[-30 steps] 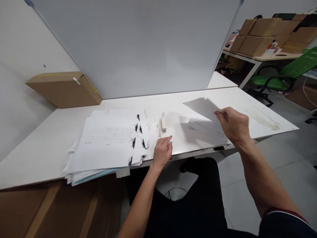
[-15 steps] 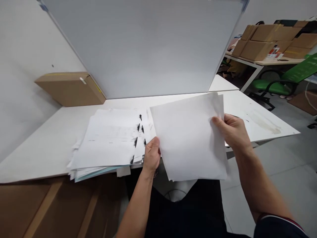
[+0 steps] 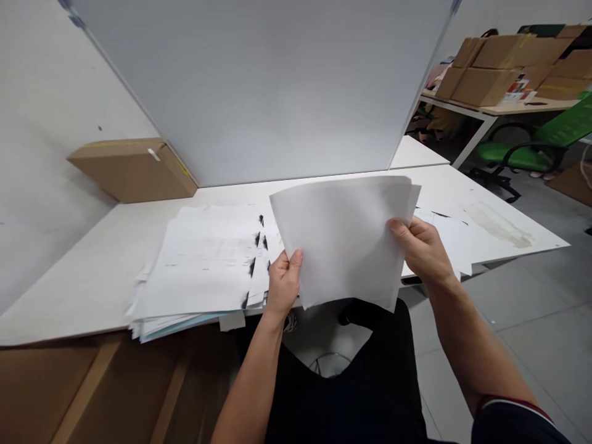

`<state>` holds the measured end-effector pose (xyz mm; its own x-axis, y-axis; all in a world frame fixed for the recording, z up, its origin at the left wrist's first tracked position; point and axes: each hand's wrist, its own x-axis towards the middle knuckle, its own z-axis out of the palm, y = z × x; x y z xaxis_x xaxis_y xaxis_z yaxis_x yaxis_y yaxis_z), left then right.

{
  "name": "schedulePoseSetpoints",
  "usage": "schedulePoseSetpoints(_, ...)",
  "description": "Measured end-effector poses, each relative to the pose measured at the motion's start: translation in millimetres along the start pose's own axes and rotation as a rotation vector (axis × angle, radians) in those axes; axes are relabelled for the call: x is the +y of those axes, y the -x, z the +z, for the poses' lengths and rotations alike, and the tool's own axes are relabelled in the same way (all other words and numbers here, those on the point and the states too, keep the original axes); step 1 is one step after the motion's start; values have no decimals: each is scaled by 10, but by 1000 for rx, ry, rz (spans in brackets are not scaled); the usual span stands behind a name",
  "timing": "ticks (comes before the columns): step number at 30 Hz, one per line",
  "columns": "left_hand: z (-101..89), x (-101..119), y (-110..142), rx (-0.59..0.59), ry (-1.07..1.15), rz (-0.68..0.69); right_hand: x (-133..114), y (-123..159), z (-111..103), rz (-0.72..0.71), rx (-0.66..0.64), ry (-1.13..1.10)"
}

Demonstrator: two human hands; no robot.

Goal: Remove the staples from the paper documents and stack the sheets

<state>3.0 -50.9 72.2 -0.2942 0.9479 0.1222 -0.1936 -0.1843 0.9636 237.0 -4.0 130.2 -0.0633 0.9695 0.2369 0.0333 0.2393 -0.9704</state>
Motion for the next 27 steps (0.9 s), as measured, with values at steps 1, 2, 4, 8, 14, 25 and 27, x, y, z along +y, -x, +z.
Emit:
schedulePoseSetpoints(1, 20, 75, -22, 33, -25, 53, -59, -16, 4, -60, 14, -6)
schedulePoseSetpoints(2, 40, 160, -43, 66, -43, 111, -116, -35, 10, -121, 25, -4)
schedulePoseSetpoints(4, 73, 334, -79, 107, -61, 225, -197, -75, 28, -226, 34, 1)
schedulePoseSetpoints(8, 79, 521, -120, 125, -121, 395, -121, -140, 90, -250, -8, -24)
schedulePoseSetpoints(14, -23, 320, -187, 33, -172, 283, 263, -181, 224, -68, -112, -90)
schedulePoseSetpoints(25, -97, 227, -304, -28, -142, 229, 373, -275, 290, -72, -113, -139)
schedulePoseSetpoints(27, -100, 193, -314, -41, -125, 210, 419, -267, 297, -40, -131, -144)
